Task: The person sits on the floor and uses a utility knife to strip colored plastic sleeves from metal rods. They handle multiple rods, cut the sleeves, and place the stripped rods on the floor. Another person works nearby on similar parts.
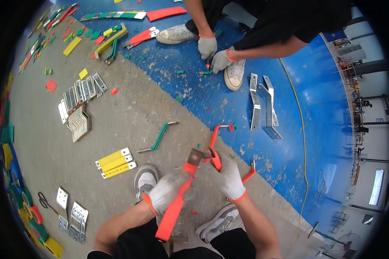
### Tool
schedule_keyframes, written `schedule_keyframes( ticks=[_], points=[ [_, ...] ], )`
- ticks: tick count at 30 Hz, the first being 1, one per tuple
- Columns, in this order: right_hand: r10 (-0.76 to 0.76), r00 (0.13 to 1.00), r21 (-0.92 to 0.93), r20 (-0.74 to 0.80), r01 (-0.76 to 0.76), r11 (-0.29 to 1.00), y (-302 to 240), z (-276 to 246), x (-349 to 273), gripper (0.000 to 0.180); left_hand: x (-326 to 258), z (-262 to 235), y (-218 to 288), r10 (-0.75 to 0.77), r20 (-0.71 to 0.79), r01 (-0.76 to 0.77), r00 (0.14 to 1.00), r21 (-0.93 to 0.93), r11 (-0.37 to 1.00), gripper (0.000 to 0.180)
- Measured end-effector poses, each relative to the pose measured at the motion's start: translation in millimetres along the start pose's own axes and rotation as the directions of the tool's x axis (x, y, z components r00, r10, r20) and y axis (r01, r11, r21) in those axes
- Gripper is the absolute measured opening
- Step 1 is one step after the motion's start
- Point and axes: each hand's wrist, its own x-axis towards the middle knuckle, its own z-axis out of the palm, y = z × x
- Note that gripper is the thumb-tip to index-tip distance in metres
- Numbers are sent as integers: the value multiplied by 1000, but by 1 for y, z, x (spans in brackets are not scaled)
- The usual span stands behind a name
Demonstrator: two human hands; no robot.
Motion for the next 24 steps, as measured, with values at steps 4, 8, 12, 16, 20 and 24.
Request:
schedule_keyframes(
  ticks=[4,8,12,16,20,24],
  points=[
    [-29,1000,-104,-13,27,994,-1,-3,7,32,35,18,14,-365,400,540,841,-560,628,29],
    [-393,914,-485,-103,299,822,17,-16,1,27,55,35,24,-419,602,675,679,-289,679,41],
    [-314,949,-735,-10,206,646,-7,-10,-5,32,55,38,32,-284,251,291,925,10,957,35],
    [-231,972,-497,-52,175,850,-9,-18,3,31,50,9,30,-79,110,74,991,43,996,30],
    [40,991,-266,129,-4,964,-40,-37,-11,26,37,-33,33,-12,38,5,999,177,984,24],
    [-81,910,-238,407,191,952,-14,-62,-24,23,35,-59,34,120,53,-130,991,302,944,22]
  ],
)
